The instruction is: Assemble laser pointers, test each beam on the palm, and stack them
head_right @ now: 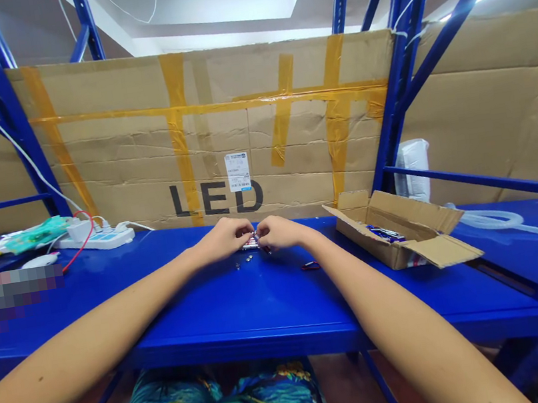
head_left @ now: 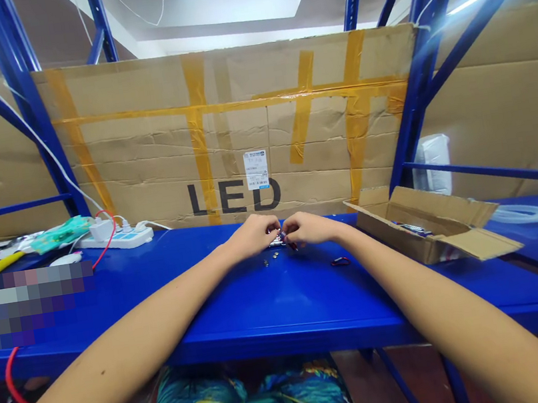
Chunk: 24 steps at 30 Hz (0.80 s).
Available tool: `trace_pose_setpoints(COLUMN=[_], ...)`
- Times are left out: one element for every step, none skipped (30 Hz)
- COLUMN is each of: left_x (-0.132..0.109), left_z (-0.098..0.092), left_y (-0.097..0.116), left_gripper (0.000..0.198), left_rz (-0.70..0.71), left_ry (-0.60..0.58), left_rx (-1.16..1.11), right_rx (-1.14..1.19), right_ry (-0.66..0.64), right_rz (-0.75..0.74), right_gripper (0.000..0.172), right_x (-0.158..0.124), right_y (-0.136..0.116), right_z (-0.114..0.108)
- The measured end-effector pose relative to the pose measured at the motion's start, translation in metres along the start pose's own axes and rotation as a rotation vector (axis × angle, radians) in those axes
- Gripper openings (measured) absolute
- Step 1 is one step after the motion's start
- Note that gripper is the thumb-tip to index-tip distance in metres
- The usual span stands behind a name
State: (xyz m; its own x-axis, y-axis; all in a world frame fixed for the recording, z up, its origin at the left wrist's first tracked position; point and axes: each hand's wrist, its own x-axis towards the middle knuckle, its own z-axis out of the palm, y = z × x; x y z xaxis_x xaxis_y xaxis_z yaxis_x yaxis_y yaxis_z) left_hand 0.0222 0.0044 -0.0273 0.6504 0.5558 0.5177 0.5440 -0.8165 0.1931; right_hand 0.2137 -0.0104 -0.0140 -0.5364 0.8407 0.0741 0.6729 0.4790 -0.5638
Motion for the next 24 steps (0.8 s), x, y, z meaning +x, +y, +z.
trace_pose_setpoints(left_x=[0.000, 0.000, 0.000, -0.001, -0.001, -0.001, -0.001, -0.001, -0.001, -0.001, -0.001, -0.002, -0.002, -0.003, -0.004, -0.005, -0.006, -0.006, -0.007, -0.007, -0.007, -0.007, -0.006, -0.006], left_z=[0.000, 0.000, 0.000, -0.001, -0.002, -0.003, -0.004, -0.006, -0.007, -0.008, -0.009, -0.009, -0.009, -0.009, -0.009, -0.008, -0.007, -0.006, -0.005, -0.003, -0.002, -0.001, 0.001, 0.002], left_y=[0.000, 0.000, 0.001, 0.001, 0.002, 0.002, 0.002, 0.002, 0.001, 0.001, 0.000, -0.001, -0.001, -0.001, 0.000, 0.001, 0.002, 0.004, 0.007, 0.009, 0.011, 0.012, 0.014, 0.015], left_gripper=[0.017, 0.018, 0.020, 0.020, 0.021, 0.021, 0.021, 0.021, 0.021, 0.021, 0.021, 0.021, 0.020, 0.019, 0.019, 0.019, 0.019, 0.019, 0.020, 0.021, 0.022, 0.021, 0.020, 0.018], left_rz=[0.014, 0.028, 0.041, 0.051, 0.060, 0.068, 0.074, 0.075, 0.068, 0.053, 0.030, -0.001, -0.032, -0.057, -0.073, -0.081, -0.082, -0.078, -0.075, -0.078, -0.086, -0.096, -0.104, -0.108], left_ry=[0.011, 0.018, 0.022, 0.025, 0.023, 0.017, 0.008, -0.005, -0.023, -0.048, -0.082, -0.125, -0.177, -0.233, -0.290, -0.342, -0.378, -0.400, -0.411, -0.414, -0.414, -0.412, -0.414, -0.420], left_rx=[0.001, -0.001, -0.003, -0.002, 0.002, 0.010, 0.021, 0.035, 0.052, 0.072, 0.092, 0.109, 0.117, 0.114, 0.103, 0.092, 0.091, 0.107, 0.138, 0.177, 0.214, 0.241, 0.252, 0.245], right_rx=[0.032, 0.057, 0.078, 0.091, 0.090, 0.072, 0.036, -0.009, -0.052, -0.088, -0.112, -0.127, -0.138, -0.153, -0.173, -0.194, -0.215, -0.234, -0.252, -0.265, -0.274, -0.278, -0.278, -0.275], right_ry=[0.018, 0.039, 0.060, 0.078, 0.100, 0.126, 0.154, 0.180, 0.196, 0.201, 0.193, 0.175, 0.153, 0.135, 0.123, 0.114, 0.105, 0.098, 0.094, 0.091, 0.088, 0.086, 0.084, 0.080], right_rz=[0.000, -0.004, -0.013, -0.027, -0.043, -0.061, -0.079, -0.096, -0.112, -0.126, -0.140, -0.153, -0.164, -0.173, -0.179, -0.184, -0.186, -0.186, -0.184, -0.179, -0.173, -0.167, -0.160, -0.155], right_gripper=[0.009, 0.008, 0.008, 0.009, 0.010, 0.011, 0.012, 0.013, 0.015, 0.017, 0.019, 0.021, 0.022, 0.024, 0.025, 0.026, 0.027, 0.028, 0.028, 0.028, 0.027, 0.027, 0.028, 0.028], right_x=[0.000, 0.000, 0.001, 0.002, 0.002, 0.003, 0.003, 0.004, 0.004, 0.004, 0.004, 0.003, 0.003, 0.003, 0.003, 0.003, 0.003, 0.004, 0.004, 0.004, 0.004, 0.004, 0.004, 0.004], right_y=[-0.001, -0.001, -0.001, 0.000, 0.001, 0.003, 0.004, 0.006, 0.007, 0.009, 0.010, 0.011, 0.011, 0.012, 0.012, 0.013, 0.013, 0.013, 0.013, 0.012, 0.012, 0.011, 0.011, 0.010], right_z=[0.000, 0.000, -0.001, -0.001, -0.001, -0.001, -0.002, -0.002, -0.003, -0.003, -0.004, -0.005, -0.005, -0.006, -0.006, -0.006, -0.006, -0.006, -0.005, -0.005, -0.005, -0.004, -0.004, -0.004])
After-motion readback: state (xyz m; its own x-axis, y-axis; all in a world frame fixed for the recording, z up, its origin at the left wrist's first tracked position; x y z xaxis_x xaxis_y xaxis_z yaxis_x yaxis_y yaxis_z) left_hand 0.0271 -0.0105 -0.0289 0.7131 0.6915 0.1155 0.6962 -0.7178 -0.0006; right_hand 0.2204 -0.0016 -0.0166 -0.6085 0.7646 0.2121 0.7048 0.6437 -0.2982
